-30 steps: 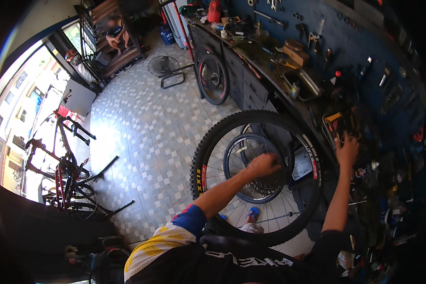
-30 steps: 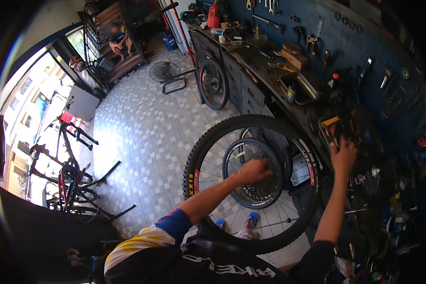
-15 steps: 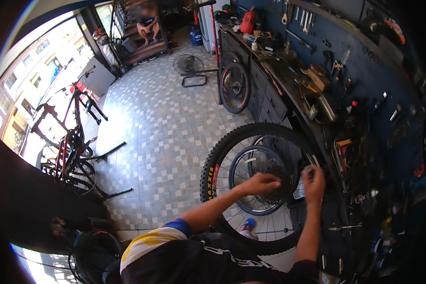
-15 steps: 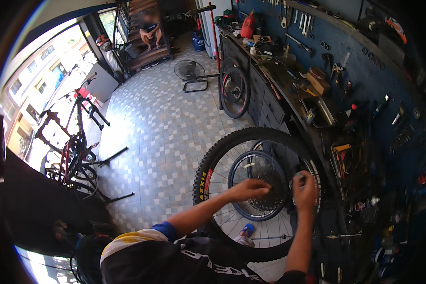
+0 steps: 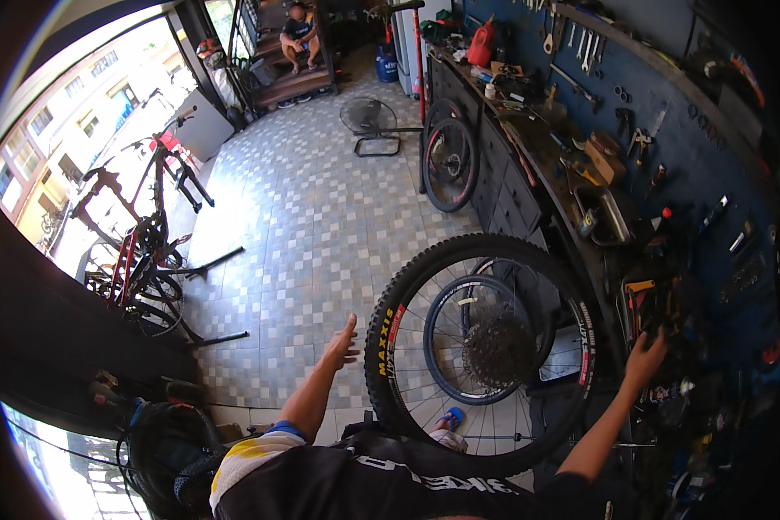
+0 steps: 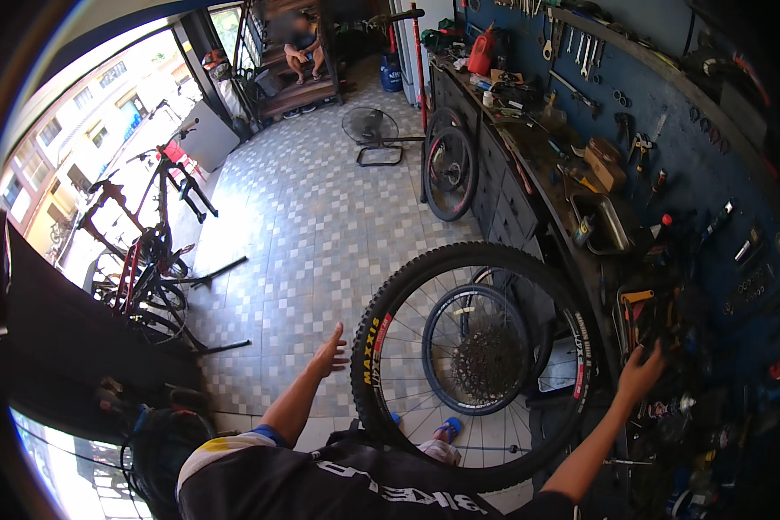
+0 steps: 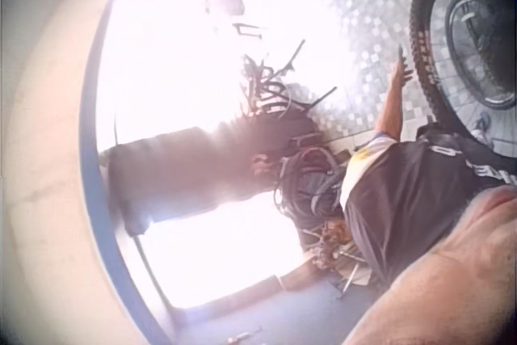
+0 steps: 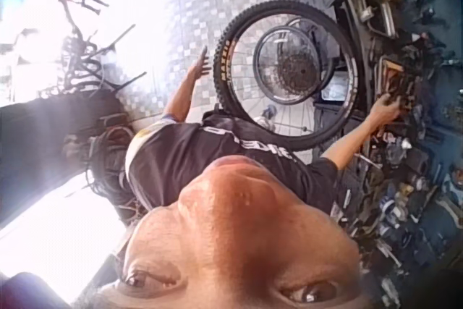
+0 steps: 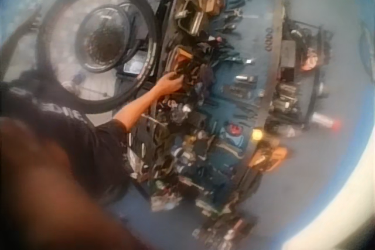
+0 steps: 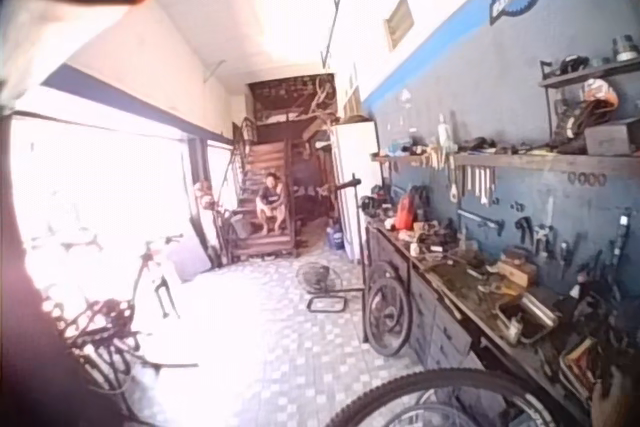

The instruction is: The person works on a bicycle wheel, using a tool to adjust the cassette and spokes. They then use a floor pump to inflate the tire and check the pressure with a gauge.

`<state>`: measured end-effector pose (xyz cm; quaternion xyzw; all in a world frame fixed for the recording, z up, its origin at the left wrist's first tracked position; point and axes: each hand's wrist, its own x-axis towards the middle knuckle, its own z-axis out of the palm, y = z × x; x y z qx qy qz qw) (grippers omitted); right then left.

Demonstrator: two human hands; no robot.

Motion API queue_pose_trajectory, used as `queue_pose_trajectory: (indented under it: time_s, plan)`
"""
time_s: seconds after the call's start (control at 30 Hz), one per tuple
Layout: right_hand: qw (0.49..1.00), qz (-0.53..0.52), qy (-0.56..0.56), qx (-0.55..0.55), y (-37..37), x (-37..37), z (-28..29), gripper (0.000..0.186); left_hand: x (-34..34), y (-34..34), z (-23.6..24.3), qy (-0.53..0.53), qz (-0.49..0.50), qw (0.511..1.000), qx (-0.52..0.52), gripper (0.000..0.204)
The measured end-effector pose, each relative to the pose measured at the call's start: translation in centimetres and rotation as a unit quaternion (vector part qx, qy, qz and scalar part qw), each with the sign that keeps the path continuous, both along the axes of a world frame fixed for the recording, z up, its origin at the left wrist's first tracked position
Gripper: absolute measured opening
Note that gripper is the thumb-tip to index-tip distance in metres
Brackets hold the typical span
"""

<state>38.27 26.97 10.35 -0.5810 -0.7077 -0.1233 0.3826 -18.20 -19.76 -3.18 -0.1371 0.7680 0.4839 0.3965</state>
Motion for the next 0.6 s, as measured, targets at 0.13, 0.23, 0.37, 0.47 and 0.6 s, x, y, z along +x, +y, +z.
queue_pose_trajectory:
  time_s: [0.13, 0.23, 0.37, 0.47, 0.6]
  plan:
    - [0.969, -0.158, -0.033, -0.186, -17.2, 0.8, -8.1, 0.055, 0.2, 2.4, -0.9, -0.094, -0.067, 0.979, 0.17, 0.097]
    - [0.908, -0.204, -0.021, -0.366, -27.2, 3.0, -13.7, 0.081, 0.8, 5.4, 0.9, -0.034, -0.133, 0.981, 0.139, 0.092]
    - [0.76, -0.139, 0.428, -0.469, -29.5, 5.9, -19.7, 0.111, 1.1, 9.9, 3.0, 0.03, -0.207, 0.969, 0.128, 0.078]
    - [0.566, -0.157, 0.628, -0.509, -30.8, 2.7, -18.0, 0.115, 0.5, 7.4, 3.2, -0.026, -0.167, 0.978, 0.125, 0.068]
    - [0.626, -0.183, 0.588, -0.478, -32.0, 0.5, -15.8, 0.112, 0.0, 5.9, 3.4, 0.016, -0.109, 0.978, 0.178, 0.064]
